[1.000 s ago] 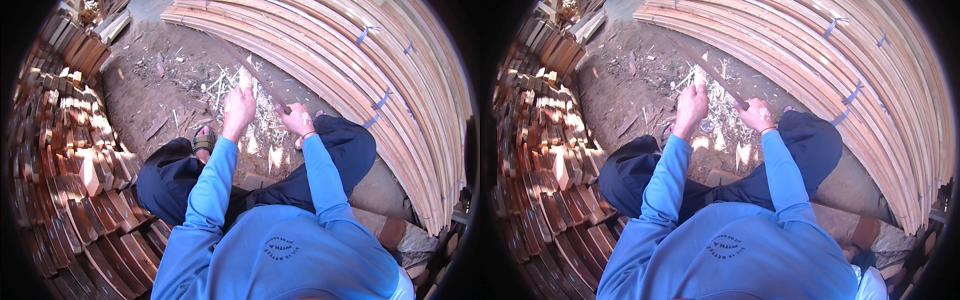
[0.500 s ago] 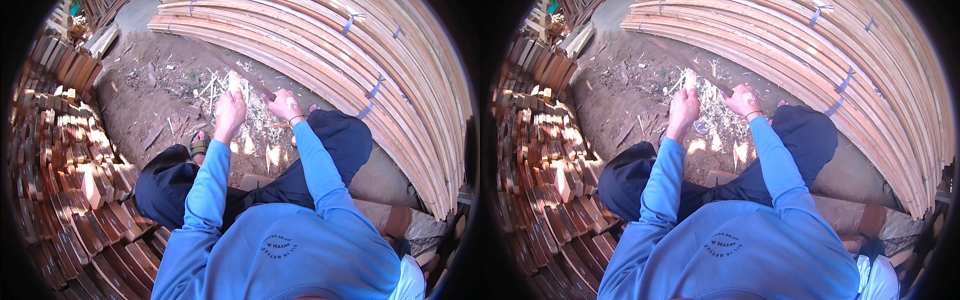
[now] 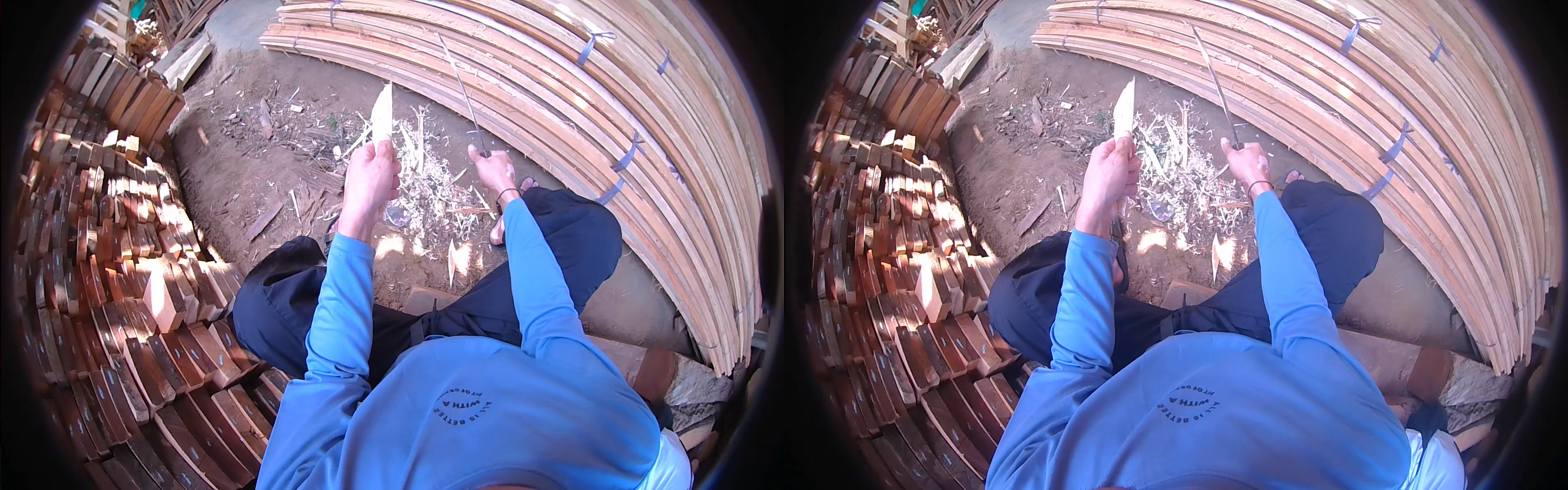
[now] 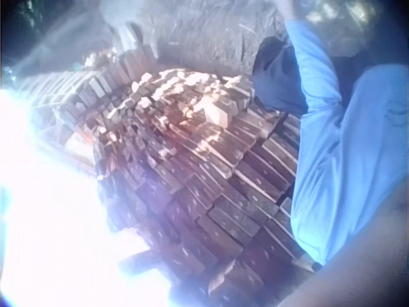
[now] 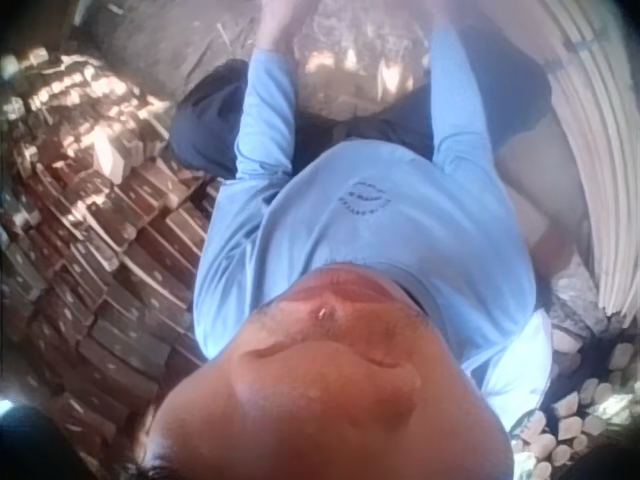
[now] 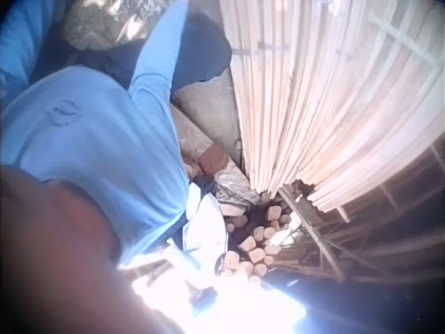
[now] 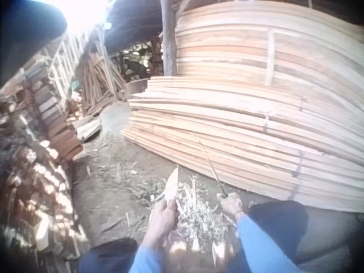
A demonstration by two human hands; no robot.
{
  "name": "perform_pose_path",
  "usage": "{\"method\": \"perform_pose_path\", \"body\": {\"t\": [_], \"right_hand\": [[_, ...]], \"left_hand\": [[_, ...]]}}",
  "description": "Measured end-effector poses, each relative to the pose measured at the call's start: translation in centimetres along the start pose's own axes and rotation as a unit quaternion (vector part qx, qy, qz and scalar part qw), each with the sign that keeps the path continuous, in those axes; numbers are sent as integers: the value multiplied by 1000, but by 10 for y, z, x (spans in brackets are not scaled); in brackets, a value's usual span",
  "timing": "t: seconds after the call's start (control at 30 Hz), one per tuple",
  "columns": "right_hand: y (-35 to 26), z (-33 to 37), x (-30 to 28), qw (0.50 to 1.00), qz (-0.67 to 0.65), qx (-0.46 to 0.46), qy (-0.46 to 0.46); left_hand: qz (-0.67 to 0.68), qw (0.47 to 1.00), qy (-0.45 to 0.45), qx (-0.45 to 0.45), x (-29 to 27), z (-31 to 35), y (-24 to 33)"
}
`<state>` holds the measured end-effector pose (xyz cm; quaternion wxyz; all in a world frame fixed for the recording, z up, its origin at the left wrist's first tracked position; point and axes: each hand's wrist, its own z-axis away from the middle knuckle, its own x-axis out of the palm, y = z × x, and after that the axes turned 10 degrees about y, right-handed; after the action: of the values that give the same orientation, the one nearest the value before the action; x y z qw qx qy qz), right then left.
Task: The person shaves thin strips of wood from a small piece using a long knife while sitting on the ground.
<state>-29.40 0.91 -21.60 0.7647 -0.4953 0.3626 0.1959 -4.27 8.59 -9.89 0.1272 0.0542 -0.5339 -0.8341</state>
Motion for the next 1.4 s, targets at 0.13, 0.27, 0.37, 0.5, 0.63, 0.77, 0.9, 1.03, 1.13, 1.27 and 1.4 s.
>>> {"method": "perform_pose_path", "body": {"t": [0.13, 0.27, 0.37, 0.5, 0.63, 0.77, 0.9, 1.03, 1.13, 1.27, 1.4], "right_hand": [[-13, 42, -8, 993, -39, -93, -62], [-14, 75, -19, 977, -52, -182, -96], [-14, 92, -24, 970, -53, -204, -120], [-22, 98, -25, 969, -32, -217, -117], [-25, 79, -12, 978, -28, -186, -89], [-38, 67, -19, 981, 12, -179, -68], [-39, 51, -16, 977, 42, -202, -60], [-36, 28, -13, 978, 51, -202, -16], [-37, 6, -17, 995, 54, -85, -2], [-8, 13, -11, 995, -44, -87, 15], [-15, 68, -23, 982, -49, -175, -50]], "left_hand": [[13, 1000, 16, -6, 10, -3, -11], [24, 998, 59, 8, 13, 2, -7], [22, 998, 54, 15, 8, -6, -4], [9, 998, 58, -7, 13, -2, -10], [-156, 986, 29, 48, 27, -2, -30], [-109, 994, 15, 3, 32, -1, -23], [-61, 998, -3, -30, 33, 3, -19], [-76, 994, -44, -64, 29, 8, -20], [-98, 992, -67, -42, 40, 24, -12], [-99, 995, 25, 22, 26, 6, -14], [-112, 989, 56, 81, 26, 0, -22]]}}
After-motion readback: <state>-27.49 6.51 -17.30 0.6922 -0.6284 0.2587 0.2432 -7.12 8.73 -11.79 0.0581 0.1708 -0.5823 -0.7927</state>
